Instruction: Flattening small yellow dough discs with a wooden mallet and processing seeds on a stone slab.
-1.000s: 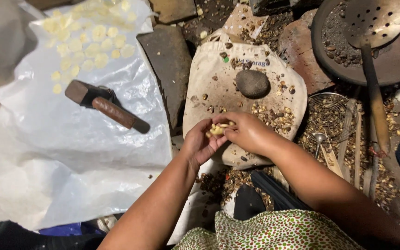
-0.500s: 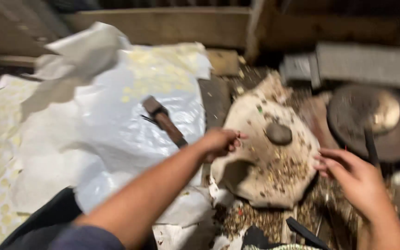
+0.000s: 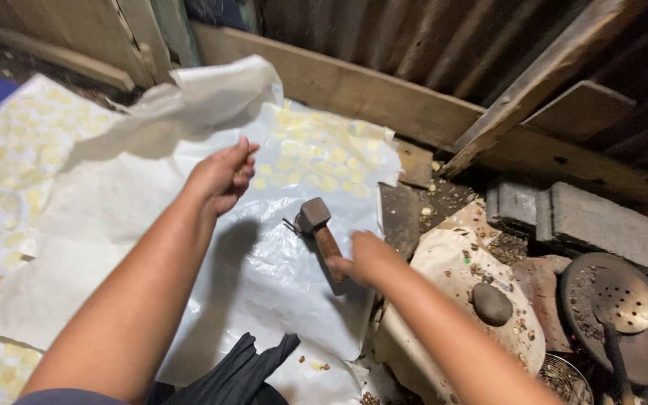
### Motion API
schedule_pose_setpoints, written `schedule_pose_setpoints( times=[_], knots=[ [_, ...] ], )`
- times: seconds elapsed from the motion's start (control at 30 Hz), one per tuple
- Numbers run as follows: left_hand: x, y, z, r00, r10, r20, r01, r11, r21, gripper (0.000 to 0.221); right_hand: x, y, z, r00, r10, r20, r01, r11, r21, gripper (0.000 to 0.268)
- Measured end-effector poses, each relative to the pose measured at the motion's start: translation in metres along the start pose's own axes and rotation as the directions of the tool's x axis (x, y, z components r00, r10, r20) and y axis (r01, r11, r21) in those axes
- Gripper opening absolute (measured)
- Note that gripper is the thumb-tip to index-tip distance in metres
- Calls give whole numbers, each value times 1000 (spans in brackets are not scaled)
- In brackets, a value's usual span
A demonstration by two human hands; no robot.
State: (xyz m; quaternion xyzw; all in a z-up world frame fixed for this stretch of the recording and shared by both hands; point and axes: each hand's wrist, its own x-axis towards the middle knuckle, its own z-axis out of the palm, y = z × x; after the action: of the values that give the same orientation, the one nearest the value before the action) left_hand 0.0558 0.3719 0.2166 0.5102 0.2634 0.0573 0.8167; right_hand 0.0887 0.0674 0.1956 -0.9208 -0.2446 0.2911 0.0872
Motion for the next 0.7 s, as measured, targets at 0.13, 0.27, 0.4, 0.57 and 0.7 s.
schedule_pose_setpoints(
  times=[0.13,0.27,0.4,0.57,0.7],
  knots=[
    [101,-144,-52,966,19,-259,87,915,395,24,81,-28,73,970,182,-159,-123,938,325,64],
    [107,-191,-2,984,158,84,-158,548,821,19,41,-18,58,942,276,-188,-171,882,438,50],
    [109,-206,59,848,238,474,-522,225,823,18,24,28,110,792,522,-318,-330,803,496,41],
    [123,-218,115,614,471,633,-728,30,684,7,28,73,37,712,468,-523,-156,833,531,36],
    [131,-216,117,542,507,670,-735,-101,671,16,4,14,-52,425,334,-841,263,844,468,17]
  ],
)
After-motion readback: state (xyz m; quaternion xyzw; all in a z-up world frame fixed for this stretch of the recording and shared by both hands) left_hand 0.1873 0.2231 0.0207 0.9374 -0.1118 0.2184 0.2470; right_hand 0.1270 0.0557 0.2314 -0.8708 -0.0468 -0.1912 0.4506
